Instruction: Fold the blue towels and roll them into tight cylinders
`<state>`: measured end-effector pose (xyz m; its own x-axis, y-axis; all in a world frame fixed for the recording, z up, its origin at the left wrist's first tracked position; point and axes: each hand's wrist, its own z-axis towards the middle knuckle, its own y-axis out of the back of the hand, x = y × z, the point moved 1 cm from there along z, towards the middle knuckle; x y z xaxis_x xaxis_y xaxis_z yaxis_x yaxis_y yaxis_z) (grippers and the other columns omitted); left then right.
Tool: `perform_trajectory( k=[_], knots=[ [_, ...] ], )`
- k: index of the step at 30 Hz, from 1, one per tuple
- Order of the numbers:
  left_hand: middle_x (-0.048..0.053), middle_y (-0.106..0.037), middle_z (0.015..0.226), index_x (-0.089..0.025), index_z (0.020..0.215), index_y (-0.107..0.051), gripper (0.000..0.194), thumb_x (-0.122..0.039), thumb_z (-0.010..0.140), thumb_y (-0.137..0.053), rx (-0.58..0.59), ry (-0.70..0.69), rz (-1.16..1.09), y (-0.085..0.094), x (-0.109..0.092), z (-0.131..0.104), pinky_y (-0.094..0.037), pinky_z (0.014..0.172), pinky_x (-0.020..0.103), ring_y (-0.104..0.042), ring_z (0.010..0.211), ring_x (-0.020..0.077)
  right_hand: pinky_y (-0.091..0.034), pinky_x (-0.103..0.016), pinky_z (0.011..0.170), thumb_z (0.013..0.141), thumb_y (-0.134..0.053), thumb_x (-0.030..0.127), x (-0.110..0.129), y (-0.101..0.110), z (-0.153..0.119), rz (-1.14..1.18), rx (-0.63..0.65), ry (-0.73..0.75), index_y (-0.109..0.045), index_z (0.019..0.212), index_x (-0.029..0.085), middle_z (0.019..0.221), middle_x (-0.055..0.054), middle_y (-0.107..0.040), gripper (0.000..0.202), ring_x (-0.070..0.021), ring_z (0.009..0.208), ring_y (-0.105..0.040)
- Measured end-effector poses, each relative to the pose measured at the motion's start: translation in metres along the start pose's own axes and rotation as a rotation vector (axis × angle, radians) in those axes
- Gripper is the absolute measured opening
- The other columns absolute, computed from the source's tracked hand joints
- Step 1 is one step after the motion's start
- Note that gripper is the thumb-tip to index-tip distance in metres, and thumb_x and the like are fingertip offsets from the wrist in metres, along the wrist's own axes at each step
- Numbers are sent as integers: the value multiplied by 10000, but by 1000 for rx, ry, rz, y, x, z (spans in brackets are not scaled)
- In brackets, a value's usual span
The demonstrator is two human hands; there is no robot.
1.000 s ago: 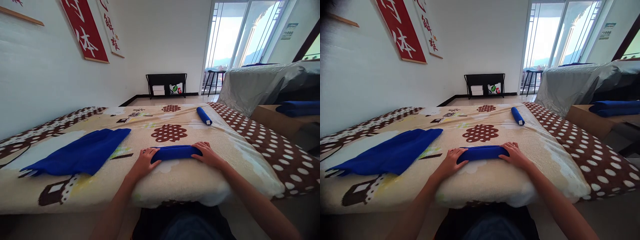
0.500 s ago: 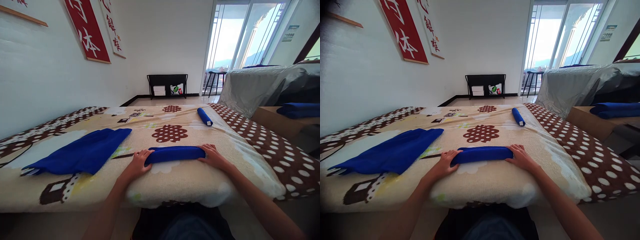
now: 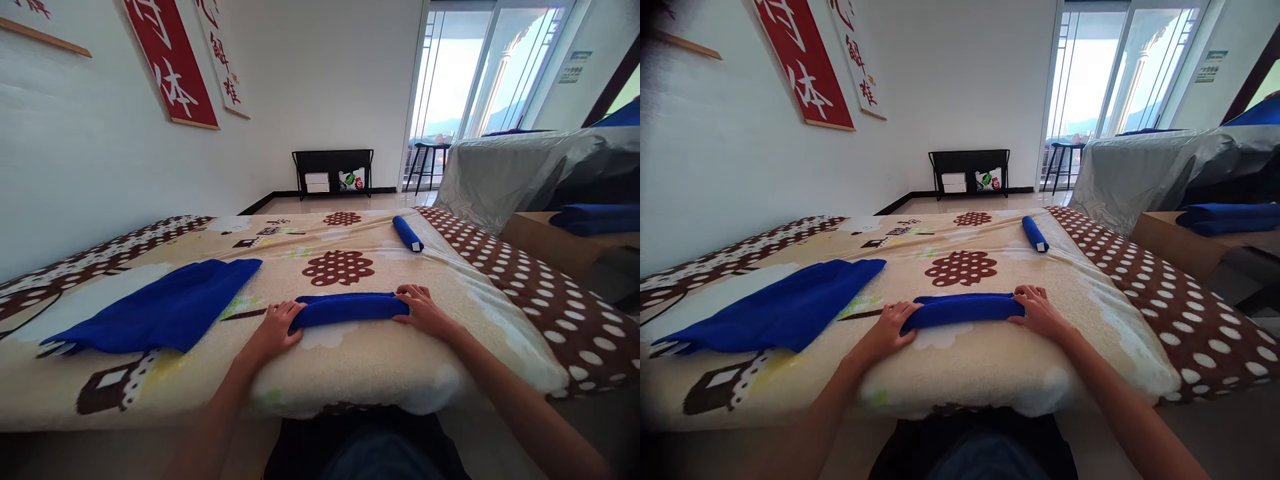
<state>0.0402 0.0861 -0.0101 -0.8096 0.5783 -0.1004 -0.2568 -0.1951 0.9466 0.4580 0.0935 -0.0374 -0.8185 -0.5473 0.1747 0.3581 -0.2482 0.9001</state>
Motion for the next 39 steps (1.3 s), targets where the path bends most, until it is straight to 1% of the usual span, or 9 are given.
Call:
perform_trajectory(
  k=[4,7,15,21,25,27,30,35,39],
  knots=[
    [104,-639,1271,-224,1220,-612,402,-233,819,-587,-39,-35,14,-3,4,-5,-337,1034,475,-550,1201,300,-347,-514,1061,933,-589,421,4,1,-7,1,-8,79,-493,1434,309,1340,-93,-593,522,-281,1252,-512],
    [94,-645,1275,-231,1222,-609,386,-220,838,-570,-60,-52,-7,-4,4,-8,-332,1043,470,-562,1203,289,-308,-526,1077,964,-545,397,6,2,-11,13,15,89,-429,1474,313,1332,-90,-609,530,-279,1269,-504],
    [63,-689,1163,-214,1205,-613,359,-371,897,-515,-98,168,-250,-1,13,-4,-458,925,401,-599,984,251,-366,-469,1040,989,-464,429,1,-2,-2,184,-41,-80,-520,1316,247,1211,-100,-644,378,-246,1147,-564],
    [76,-720,1042,-186,1087,-682,339,-328,892,-445,-33,265,-195,-4,15,7,-451,940,456,-623,969,267,-440,-413,936,1009,-375,399,-3,-4,6,136,-6,-152,-619,1129,224,1043,-69,-683,323,-214,988,-616],
    [125,-625,1309,-202,1152,-676,363,-212,842,-487,-70,280,-91,-2,-3,19,-316,1062,558,-521,1225,324,-340,-515,1029,973,-376,265,15,-3,19,35,-40,-172,-660,1091,163,1222,-156,-627,323,-284,1153,-546],
    [107,-557,1421,-214,1278,-615,503,-97,814,-460,-42,169,-35,-2,-21,29,-283,1112,508,-473,1315,285,-267,-504,1103,924,-383,145,34,-4,28,17,-34,-112,-620,1237,165,1352,-148,-573,393,-272,1263,-491],
    [102,-538,1450,-173,1396,-517,639,-6,785,-430,33,-30,49,-9,-56,44,-305,1129,392,-482,1331,224,-266,-399,1145,868,-414,78,70,-8,39,29,29,64,-501,1411,179,1425,-95,-545,558,-202,1315,-474],
    [181,-527,1429,-86,1408,-474,559,-212,870,-555,26,-99,140,-26,-94,59,-318,1113,446,-471,1316,304,-320,-406,1122,924,-541,305,103,-16,52,-74,54,222,-392,1472,111,1491,-149,-462,601,-247,1355,-433],
    [158,-591,1303,-152,1326,-533,468,-424,945,-541,20,-90,168,-30,-82,61,-394,1013,446,-522,1214,310,-412,-400,978,978,-507,446,88,-20,59,-145,80,183,-557,1271,155,1205,-130,-641,415,-252,1108,-582]
  ],
)
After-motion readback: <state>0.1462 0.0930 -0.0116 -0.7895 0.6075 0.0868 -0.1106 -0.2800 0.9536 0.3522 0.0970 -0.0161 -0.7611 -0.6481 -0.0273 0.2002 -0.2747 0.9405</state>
